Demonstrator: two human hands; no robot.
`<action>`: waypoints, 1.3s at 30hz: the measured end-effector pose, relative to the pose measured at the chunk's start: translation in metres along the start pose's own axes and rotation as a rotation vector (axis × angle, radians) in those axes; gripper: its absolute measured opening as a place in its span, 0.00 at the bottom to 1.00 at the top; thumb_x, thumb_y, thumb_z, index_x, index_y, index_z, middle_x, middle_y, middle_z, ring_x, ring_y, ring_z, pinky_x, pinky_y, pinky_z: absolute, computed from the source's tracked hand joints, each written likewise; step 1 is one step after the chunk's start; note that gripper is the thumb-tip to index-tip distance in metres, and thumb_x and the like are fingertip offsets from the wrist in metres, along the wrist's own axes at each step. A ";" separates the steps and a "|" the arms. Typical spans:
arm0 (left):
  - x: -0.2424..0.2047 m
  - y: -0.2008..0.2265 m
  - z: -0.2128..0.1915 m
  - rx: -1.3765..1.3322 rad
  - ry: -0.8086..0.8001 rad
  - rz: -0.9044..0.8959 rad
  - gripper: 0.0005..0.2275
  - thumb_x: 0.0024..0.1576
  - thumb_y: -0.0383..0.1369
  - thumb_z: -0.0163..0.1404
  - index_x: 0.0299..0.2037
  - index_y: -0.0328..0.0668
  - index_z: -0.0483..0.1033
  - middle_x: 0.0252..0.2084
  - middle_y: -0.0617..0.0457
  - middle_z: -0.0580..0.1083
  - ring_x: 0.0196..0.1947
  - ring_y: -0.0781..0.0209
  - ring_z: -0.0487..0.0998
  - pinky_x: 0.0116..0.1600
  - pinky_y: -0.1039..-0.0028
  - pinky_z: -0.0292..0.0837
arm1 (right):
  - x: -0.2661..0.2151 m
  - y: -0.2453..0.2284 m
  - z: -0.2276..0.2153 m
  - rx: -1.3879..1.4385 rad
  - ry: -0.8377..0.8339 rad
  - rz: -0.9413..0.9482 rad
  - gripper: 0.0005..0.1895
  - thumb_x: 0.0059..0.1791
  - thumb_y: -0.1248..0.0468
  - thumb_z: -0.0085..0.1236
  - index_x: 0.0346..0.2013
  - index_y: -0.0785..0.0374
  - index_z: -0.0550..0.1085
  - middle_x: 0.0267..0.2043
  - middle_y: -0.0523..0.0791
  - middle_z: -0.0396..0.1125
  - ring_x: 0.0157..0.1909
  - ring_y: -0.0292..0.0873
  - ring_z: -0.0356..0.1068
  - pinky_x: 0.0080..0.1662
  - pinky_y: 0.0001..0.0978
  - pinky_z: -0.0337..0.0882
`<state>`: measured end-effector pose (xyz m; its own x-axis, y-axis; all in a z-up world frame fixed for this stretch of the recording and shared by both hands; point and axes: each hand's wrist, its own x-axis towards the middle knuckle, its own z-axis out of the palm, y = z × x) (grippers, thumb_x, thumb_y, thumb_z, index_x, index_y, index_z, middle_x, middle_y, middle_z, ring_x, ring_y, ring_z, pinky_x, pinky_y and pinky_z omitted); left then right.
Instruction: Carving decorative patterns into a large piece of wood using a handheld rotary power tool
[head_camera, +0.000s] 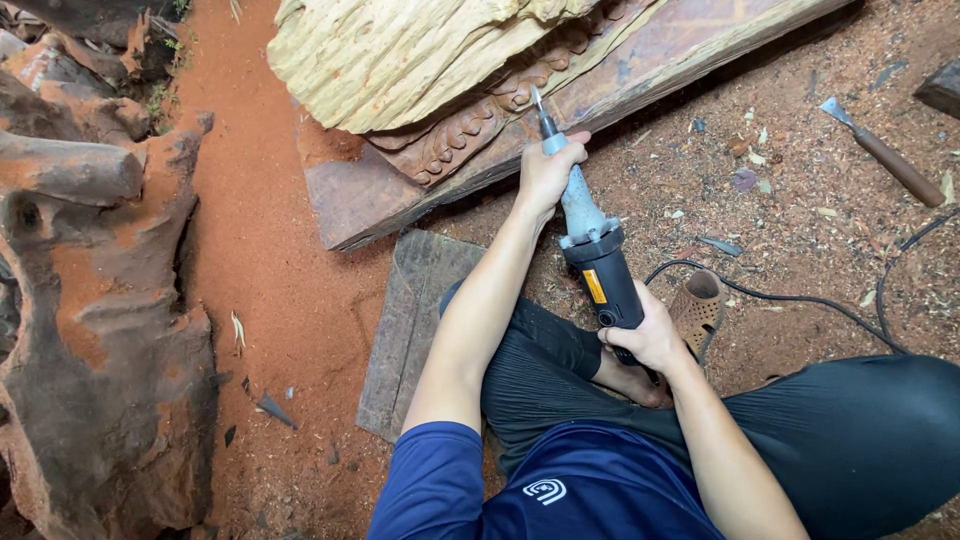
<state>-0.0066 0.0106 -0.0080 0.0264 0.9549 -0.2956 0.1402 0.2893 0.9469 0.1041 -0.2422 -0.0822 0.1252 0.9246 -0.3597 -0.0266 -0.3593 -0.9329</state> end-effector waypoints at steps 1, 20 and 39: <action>-0.001 0.000 -0.001 0.000 -0.001 -0.003 0.17 0.40 0.31 0.59 0.41 0.39 0.86 0.28 0.46 0.76 0.32 0.60 0.73 0.40 0.76 0.65 | -0.001 0.001 0.001 -0.001 0.001 0.003 0.40 0.24 0.66 0.78 0.50 0.55 0.77 0.32 0.50 0.71 0.35 0.44 0.71 0.36 0.38 0.69; -0.024 0.001 0.011 0.172 -0.061 0.065 0.16 0.40 0.32 0.58 0.41 0.46 0.86 0.32 0.49 0.81 0.37 0.57 0.80 0.45 0.73 0.72 | -0.018 0.045 0.018 -0.056 0.048 0.030 0.38 0.26 0.60 0.79 0.49 0.56 0.74 0.34 0.51 0.72 0.37 0.48 0.73 0.37 0.40 0.68; -0.020 0.015 0.005 -0.558 -0.252 0.001 0.25 0.46 0.33 0.55 0.55 0.32 0.80 0.26 0.56 0.74 0.27 0.71 0.71 0.34 0.85 0.62 | -0.084 -0.187 -0.024 -0.011 -0.172 0.246 0.65 0.37 0.72 0.63 0.79 0.37 0.37 0.37 0.59 0.72 0.17 0.51 0.71 0.25 0.42 0.76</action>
<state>-0.0004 -0.0042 0.0116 0.2688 0.9300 -0.2508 -0.3980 0.3443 0.8503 0.1226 -0.2557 0.1234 -0.0532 0.8170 -0.5742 -0.0242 -0.5759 -0.8171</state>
